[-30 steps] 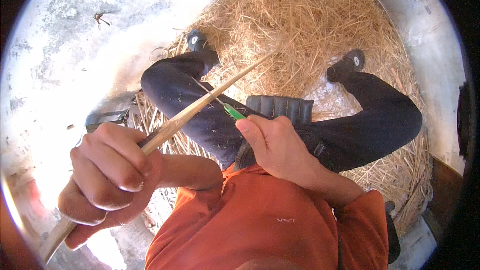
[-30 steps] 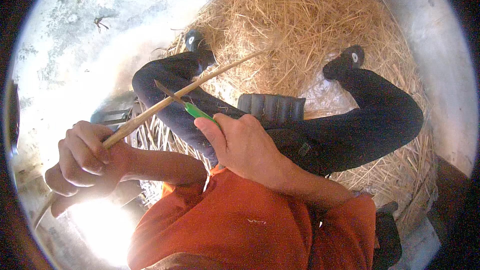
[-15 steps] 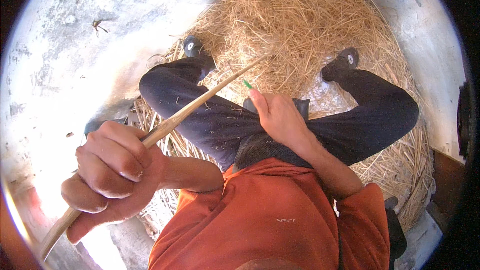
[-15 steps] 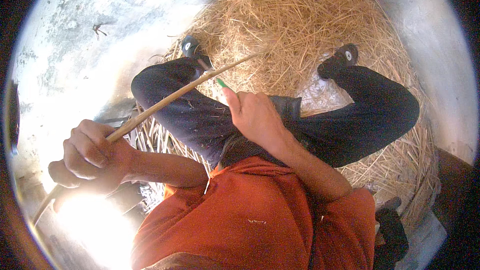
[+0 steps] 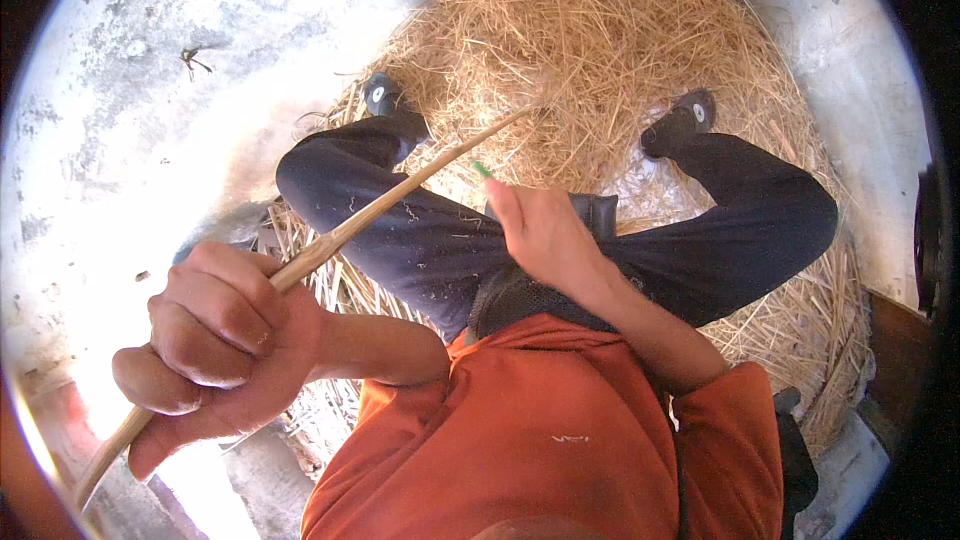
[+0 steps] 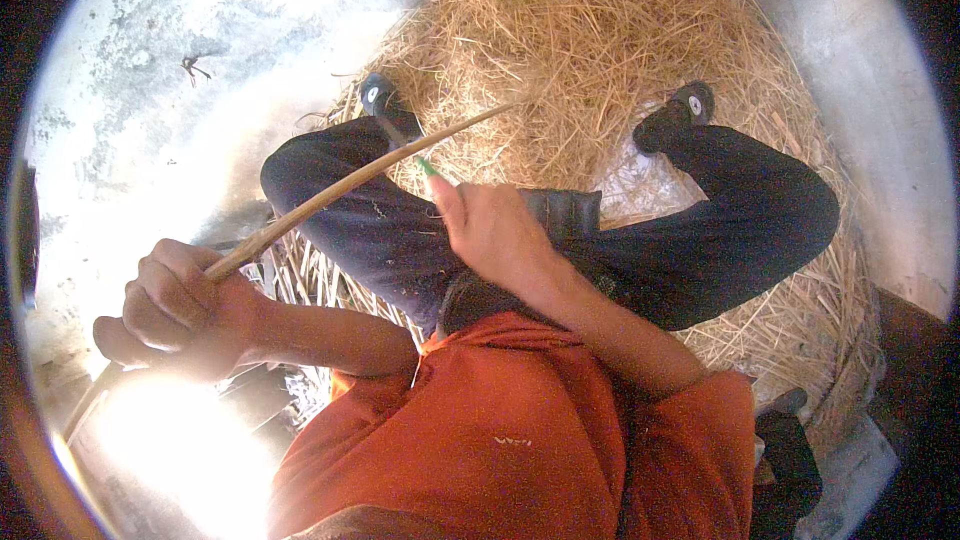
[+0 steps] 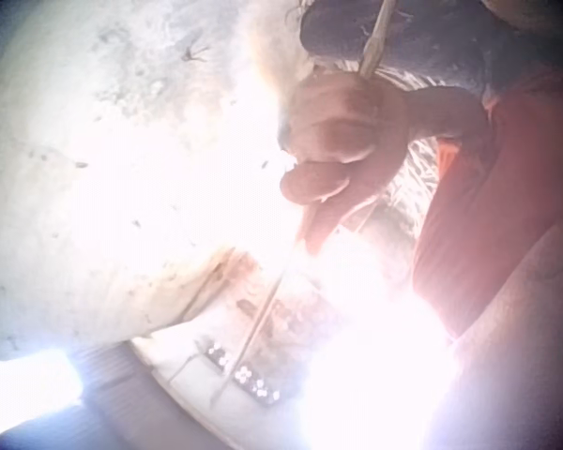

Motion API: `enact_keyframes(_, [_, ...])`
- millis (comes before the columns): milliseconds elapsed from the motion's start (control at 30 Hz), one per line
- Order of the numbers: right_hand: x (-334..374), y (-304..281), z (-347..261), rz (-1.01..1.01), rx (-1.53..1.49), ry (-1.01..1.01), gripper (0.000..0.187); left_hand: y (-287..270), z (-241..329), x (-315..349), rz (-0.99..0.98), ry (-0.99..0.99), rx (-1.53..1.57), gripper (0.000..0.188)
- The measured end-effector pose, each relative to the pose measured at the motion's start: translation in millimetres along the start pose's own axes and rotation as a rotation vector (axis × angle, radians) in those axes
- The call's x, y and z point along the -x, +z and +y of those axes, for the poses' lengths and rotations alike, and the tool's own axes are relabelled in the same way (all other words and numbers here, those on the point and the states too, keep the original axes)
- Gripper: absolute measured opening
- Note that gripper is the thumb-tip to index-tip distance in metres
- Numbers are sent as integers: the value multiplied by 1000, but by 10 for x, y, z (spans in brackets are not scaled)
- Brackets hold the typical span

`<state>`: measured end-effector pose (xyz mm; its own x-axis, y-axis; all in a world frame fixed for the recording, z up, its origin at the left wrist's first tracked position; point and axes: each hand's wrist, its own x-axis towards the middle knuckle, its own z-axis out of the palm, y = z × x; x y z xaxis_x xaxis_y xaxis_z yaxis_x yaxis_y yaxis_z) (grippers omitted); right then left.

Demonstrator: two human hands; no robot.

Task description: The person is carving a wooden stick using a scraper tool. They repeatedly move the tool along the length of the wood to shave off the surface while holding the stick in their lap and turning it.

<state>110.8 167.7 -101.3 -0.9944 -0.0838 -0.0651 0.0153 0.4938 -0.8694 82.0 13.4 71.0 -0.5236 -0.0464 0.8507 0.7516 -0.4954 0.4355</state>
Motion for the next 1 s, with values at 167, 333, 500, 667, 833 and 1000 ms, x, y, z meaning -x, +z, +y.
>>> enact_keyframes(167, [-245, -50, 562, -112, 96, 241, 66, -5, 18, -28, -228, -130, 42, 36])
enact_keyframes(333, [-262, -8, 335, -79, -28, 97, 65, 39, -29, -35, 170, -24, -57, 51])
enact_keyframes(500, [-768, 379, 1150, -117, 226, 168, 61, -14, 14, -100, 283, -21, -137, 53])
enact_keyframes(667, [-884, 132, 1610, -161, 292, 374, 49, 60, -52, -116, 421, 20, -458, 52])
enact_keyframes(833, [-603, -212, 481, -65, -6, 151, 41, 5, -175, -186, 652, 156, -779, 53])
enact_keyframes(1000, [42, -196, -480, -170, -259, -2, 36, 127, -146, -134, 676, 163, -719, 49])
